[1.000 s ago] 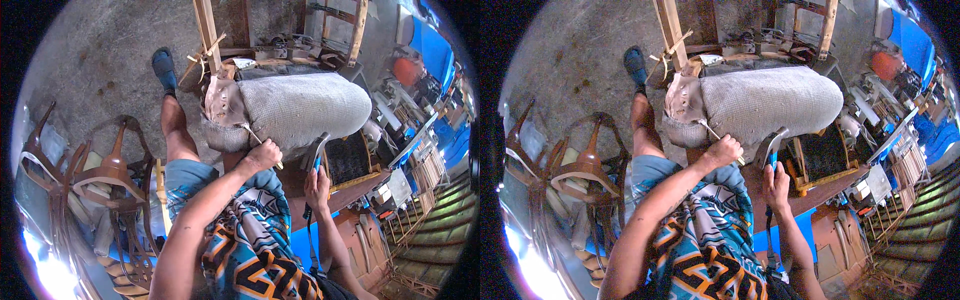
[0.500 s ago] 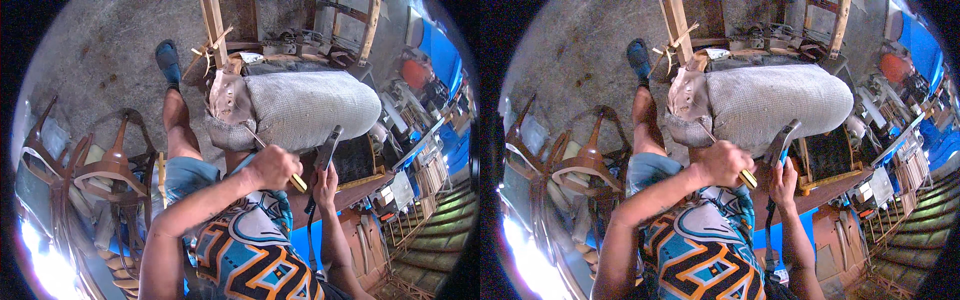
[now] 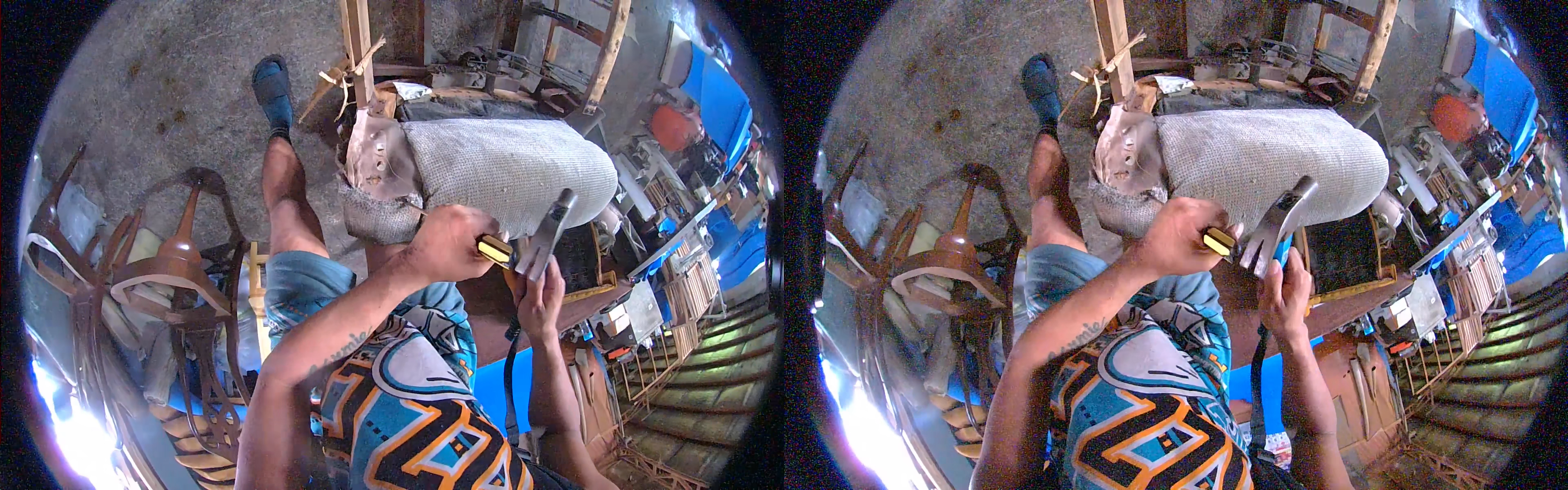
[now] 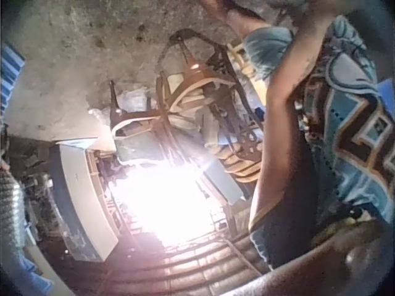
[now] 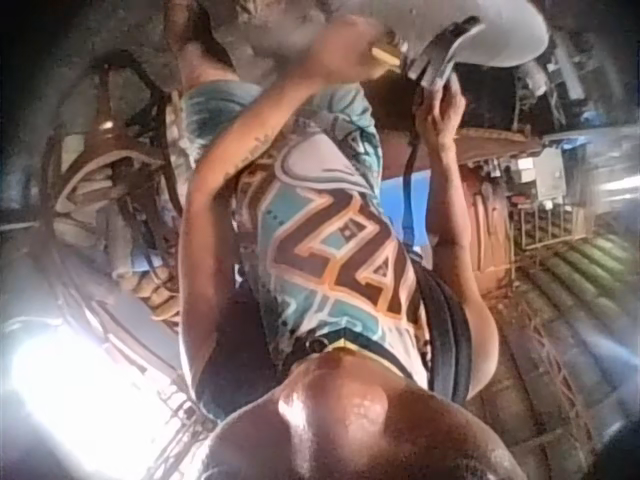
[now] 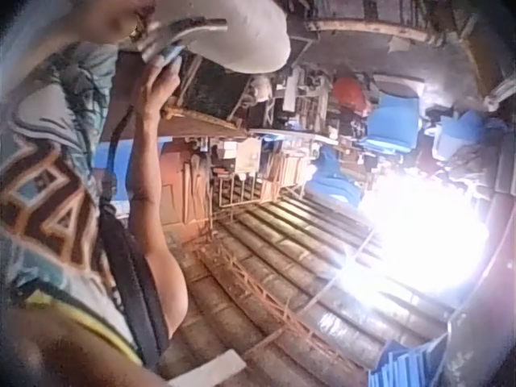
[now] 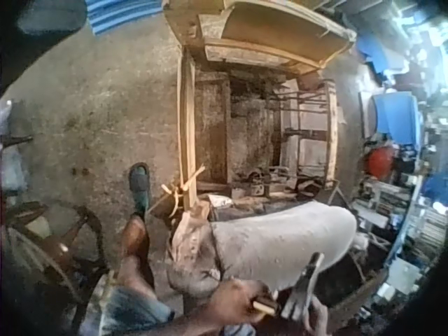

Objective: Removing fabric and staples from a chair frame using a hammer and pliers.

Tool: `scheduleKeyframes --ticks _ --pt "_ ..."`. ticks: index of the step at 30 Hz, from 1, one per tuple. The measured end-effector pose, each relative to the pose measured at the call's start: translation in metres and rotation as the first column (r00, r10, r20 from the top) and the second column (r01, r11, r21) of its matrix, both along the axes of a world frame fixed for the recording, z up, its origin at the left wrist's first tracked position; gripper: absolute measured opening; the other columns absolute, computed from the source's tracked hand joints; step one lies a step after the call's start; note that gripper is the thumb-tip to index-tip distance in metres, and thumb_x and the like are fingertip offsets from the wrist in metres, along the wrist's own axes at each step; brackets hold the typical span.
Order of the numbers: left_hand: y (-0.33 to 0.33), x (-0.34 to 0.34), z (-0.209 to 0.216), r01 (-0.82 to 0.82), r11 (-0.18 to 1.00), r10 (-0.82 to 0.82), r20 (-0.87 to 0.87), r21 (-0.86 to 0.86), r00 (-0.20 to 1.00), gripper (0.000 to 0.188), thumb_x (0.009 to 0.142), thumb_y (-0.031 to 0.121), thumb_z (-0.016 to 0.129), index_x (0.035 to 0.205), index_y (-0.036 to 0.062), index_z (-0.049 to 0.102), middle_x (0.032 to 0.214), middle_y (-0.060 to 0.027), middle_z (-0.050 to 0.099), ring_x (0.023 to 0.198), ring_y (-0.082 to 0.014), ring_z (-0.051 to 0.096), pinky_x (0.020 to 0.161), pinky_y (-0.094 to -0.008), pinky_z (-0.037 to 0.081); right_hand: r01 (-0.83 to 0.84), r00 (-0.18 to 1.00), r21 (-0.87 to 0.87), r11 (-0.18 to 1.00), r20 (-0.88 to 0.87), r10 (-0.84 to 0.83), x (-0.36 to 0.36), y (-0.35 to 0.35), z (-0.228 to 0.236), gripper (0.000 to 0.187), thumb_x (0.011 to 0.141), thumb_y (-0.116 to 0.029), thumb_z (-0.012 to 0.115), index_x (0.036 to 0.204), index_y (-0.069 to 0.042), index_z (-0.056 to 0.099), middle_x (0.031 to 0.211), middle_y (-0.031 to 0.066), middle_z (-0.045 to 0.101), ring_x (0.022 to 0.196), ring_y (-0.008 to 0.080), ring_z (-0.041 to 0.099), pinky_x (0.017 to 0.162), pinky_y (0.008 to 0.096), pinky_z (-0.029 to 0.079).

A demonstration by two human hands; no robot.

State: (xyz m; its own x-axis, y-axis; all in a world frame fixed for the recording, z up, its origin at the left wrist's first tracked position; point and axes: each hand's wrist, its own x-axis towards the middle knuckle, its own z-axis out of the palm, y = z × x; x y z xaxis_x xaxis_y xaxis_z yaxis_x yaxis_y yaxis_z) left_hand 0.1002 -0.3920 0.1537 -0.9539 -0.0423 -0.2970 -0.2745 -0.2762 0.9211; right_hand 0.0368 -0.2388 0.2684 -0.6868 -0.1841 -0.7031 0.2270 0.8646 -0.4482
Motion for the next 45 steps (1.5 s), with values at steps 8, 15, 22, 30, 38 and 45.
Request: scheduleKeyframes --ticks 8,15,22,30,38,45 --pt "-0.021 -0.018 -0.005 -0.087 0.99 0.074 0.117 0.107 0.99 0.012 0.065 0.011 0.058 0.06 0.0036 0.05 0.059 -0.0125 0.053 0.059 -0.0287 0.056 0.053 -0.0353 0.043 -0.035 0.971 -0.681 0.732 -0.196 -0.136 -0.028 -0.059 0.032 0.033 0.082 -0.038 0.06 0.08 -0.009 0.043 0.053 0.0005 0.038 0.041 0.0122 0.035 0.041 0.0225 0.032" --pt "0.002 0.006 -0.003 0.042 0.998 -0.043 -0.037 -0.047 0.998 0.014 0.065 0.018 0.062 0.067 0.0075 0.053 0.061 -0.0099 0.052 0.06 -0.0291 0.057 0.053 -0.0386 0.045 -0.287 0.956 0.149 0.946 -0.022 0.294 -0.019 -0.036 0.048 0.033 0.085 -0.031 0.053 0.086 0.0 0.045 0.061 0.018 0.052 0.053 0.0379 0.054 0.046 0.0392 0.041" --pt "0.039 0.038 -0.013 0.198 0.967 -0.228 -0.193 -0.159 0.954 0.013 0.066 0.021 0.058 0.063 0.0111 0.05 0.062 -0.0065 0.054 0.06 -0.0261 0.058 0.054 -0.0395 0.045 -0.259 0.932 0.301 0.918 0.327 0.156 0.046 -0.009 0.045 0.021 0.084 -0.018 0.053 0.088 0.0 0.042 0.061 0.0262 0.051 0.059 0.0454 0.052 0.048 0.0466 0.04" --pt "0.046 0.078 -0.051 0.214 0.751 -0.493 -0.314 -0.625 0.811 0.015 0.069 0.027 0.051 0.06 0.0144 0.049 0.063 -0.0009 0.048 0.06 -0.017 0.05 0.057 -0.0318 0.037 -0.17 0.951 0.22 0.96 0.294 0.101 0.053 -0.008 0.022 0.022 0.087 -0.019 0.05 0.079 0.0 0.042 0.057 0.0206 0.048 0.051 0.0366 0.05 0.046 0.039 0.038" --pt "0.022 0.033 0.011 0.273 0.941 -0.316 -0.234 -0.199 0.919 0.015 0.058 0.024 0.063 0.067 0.0162 0.053 0.064 -0.0002 0.051 0.063 -0.0182 0.056 0.055 -0.0341 0.042 -0.006 0.996 0.125 0.992 0.092 -0.006 0.027 0.011 0.033 0.026 0.09 -0.025 0.041 0.091 0.0 0.045 0.057 0.0047 0.046 0.045 0.0112 0.04 0.042 0.0253 0.032" --pt "-0.007 0.015 0.003 0.083 0.997 -0.082 -0.08 0.005 0.993 0.022 0.07 0.017 0.06 0.057 0.0068 0.047 0.058 -0.009 0.051 0.055 -0.0289 0.055 0.048 -0.0373 0.042 -0.034 0.993 0.078 0.996 0.111 0.025 0.02 -0.002 0.037 0.034 0.092 -0.029 0.038 0.102 0.003 0.047 0.066 0.0 0.049 0.051 0.0044 0.042 0.044 0.0193 0.032"
